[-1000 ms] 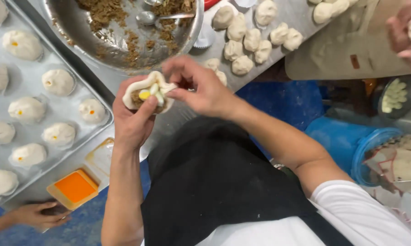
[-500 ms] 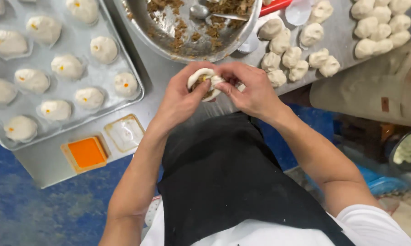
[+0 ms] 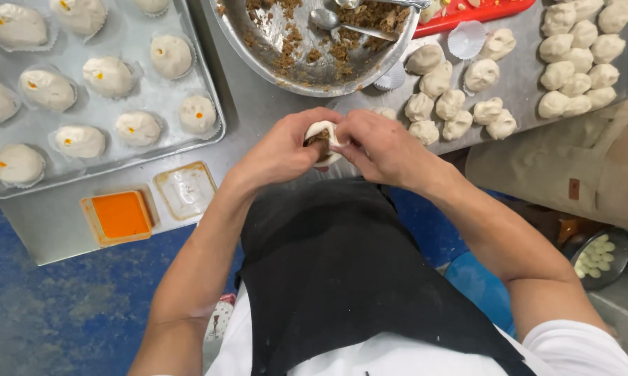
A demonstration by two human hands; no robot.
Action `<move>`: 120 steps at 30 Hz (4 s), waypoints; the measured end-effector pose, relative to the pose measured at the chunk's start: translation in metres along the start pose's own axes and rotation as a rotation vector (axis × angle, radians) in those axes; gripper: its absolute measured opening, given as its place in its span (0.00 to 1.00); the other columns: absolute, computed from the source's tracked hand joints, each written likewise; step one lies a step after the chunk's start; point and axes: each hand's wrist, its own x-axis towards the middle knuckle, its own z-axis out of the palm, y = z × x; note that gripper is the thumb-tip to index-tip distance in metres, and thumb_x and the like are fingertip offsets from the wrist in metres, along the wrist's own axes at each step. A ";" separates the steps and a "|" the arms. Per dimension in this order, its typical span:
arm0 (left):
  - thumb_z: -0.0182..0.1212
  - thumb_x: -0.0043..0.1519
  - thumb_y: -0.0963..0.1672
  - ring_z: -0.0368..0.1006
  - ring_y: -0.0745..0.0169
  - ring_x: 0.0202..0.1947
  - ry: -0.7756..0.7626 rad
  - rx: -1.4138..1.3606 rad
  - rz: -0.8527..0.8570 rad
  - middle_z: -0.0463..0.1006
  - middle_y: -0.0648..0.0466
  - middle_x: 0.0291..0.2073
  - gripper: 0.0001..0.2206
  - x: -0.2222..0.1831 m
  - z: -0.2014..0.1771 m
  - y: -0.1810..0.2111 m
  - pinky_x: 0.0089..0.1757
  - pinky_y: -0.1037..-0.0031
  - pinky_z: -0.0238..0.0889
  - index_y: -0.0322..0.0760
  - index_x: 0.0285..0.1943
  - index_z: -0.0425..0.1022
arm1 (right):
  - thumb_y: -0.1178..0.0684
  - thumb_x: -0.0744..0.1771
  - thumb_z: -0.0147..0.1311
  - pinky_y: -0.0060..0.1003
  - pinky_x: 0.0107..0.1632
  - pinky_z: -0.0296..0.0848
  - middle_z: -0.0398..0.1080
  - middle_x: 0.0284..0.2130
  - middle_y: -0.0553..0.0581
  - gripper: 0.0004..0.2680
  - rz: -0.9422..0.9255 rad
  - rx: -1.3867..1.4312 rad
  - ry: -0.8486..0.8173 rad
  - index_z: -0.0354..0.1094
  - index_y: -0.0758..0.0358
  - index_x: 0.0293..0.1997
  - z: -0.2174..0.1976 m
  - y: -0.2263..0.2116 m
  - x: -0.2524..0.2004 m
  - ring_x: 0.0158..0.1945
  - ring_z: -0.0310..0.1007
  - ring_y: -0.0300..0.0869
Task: The recorder prepares stuffed buns by flattening dough, adding filling and egg pieces, and sealing them into balls.
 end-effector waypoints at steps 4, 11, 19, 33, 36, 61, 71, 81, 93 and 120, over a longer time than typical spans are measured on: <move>0.57 0.63 0.36 0.76 0.64 0.45 0.004 -0.082 0.117 0.77 0.50 0.47 0.24 -0.002 -0.006 -0.014 0.44 0.70 0.74 0.35 0.70 0.62 | 0.58 0.68 0.61 0.40 0.38 0.72 0.71 0.35 0.59 0.09 0.111 0.054 -0.002 0.66 0.66 0.51 0.001 0.001 0.007 0.35 0.74 0.46; 0.54 0.70 0.41 0.76 0.69 0.48 0.135 -0.402 0.162 0.79 0.53 0.51 0.19 -0.003 -0.005 -0.036 0.49 0.74 0.75 0.29 0.70 0.67 | 0.56 0.70 0.62 0.38 0.36 0.72 0.70 0.31 0.56 0.07 0.140 0.086 0.143 0.65 0.63 0.44 0.011 0.008 -0.008 0.32 0.73 0.43; 0.56 0.66 0.39 0.73 0.72 0.38 0.318 0.107 0.092 0.83 0.53 0.42 0.18 -0.003 0.000 -0.010 0.40 0.79 0.69 0.31 0.65 0.75 | 0.56 0.69 0.62 0.42 0.39 0.73 0.71 0.33 0.59 0.09 0.075 -0.019 0.065 0.66 0.64 0.50 0.009 0.006 0.001 0.35 0.74 0.49; 0.54 0.70 0.40 0.74 0.69 0.51 0.253 -0.240 0.185 0.78 0.49 0.57 0.23 0.008 0.001 -0.063 0.51 0.79 0.71 0.28 0.75 0.62 | 0.57 0.67 0.62 0.49 0.41 0.73 0.74 0.35 0.64 0.12 0.161 -0.050 0.081 0.66 0.68 0.53 0.019 -0.003 0.012 0.39 0.76 0.58; 0.53 0.71 0.42 0.72 0.68 0.54 0.274 -0.162 0.227 0.77 0.48 0.58 0.24 0.012 0.004 -0.071 0.54 0.77 0.66 0.28 0.76 0.61 | 0.58 0.67 0.61 0.48 0.41 0.73 0.74 0.36 0.63 0.12 0.150 -0.039 0.065 0.66 0.67 0.54 0.023 0.005 0.009 0.40 0.76 0.58; 0.33 0.79 0.53 0.71 0.63 0.57 0.552 -0.043 0.740 0.75 0.46 0.58 0.25 -0.024 0.026 -0.012 0.60 0.73 0.63 0.30 0.66 0.70 | 0.59 0.71 0.55 0.32 0.39 0.77 0.74 0.37 0.51 0.08 0.225 0.773 0.167 0.66 0.66 0.56 0.003 -0.034 0.025 0.37 0.75 0.34; 0.36 0.76 0.57 0.74 0.67 0.43 0.466 -0.199 0.535 0.79 0.53 0.44 0.30 -0.017 0.014 -0.009 0.44 0.76 0.69 0.29 0.58 0.77 | 0.61 0.70 0.56 0.26 0.42 0.75 0.74 0.37 0.51 0.10 0.302 0.654 0.140 0.61 0.64 0.56 -0.010 -0.037 0.027 0.39 0.76 0.30; 0.33 0.74 0.59 0.73 0.69 0.34 0.277 -0.140 0.369 0.81 0.53 0.38 0.33 -0.012 -0.005 -0.006 0.34 0.78 0.65 0.34 0.66 0.76 | 0.60 0.69 0.57 0.27 0.36 0.71 0.73 0.32 0.52 0.09 0.283 0.413 0.073 0.62 0.68 0.53 -0.001 -0.023 0.028 0.34 0.73 0.32; 0.31 0.75 0.57 0.71 0.72 0.31 0.335 -0.263 0.318 0.77 0.54 0.39 0.30 -0.007 -0.006 -0.016 0.27 0.80 0.60 0.34 0.64 0.73 | 0.59 0.70 0.56 0.30 0.36 0.72 0.74 0.30 0.54 0.09 0.196 0.233 0.185 0.60 0.66 0.53 0.006 -0.018 0.031 0.33 0.75 0.34; 0.31 0.72 0.61 0.78 0.63 0.46 0.448 -0.221 0.353 0.81 0.47 0.49 0.37 0.018 -0.008 -0.052 0.45 0.73 0.76 0.28 0.71 0.66 | 0.58 0.64 0.64 0.44 0.37 0.72 0.69 0.36 0.57 0.07 -0.020 -0.324 -0.077 0.71 0.63 0.42 0.003 -0.017 0.048 0.38 0.74 0.50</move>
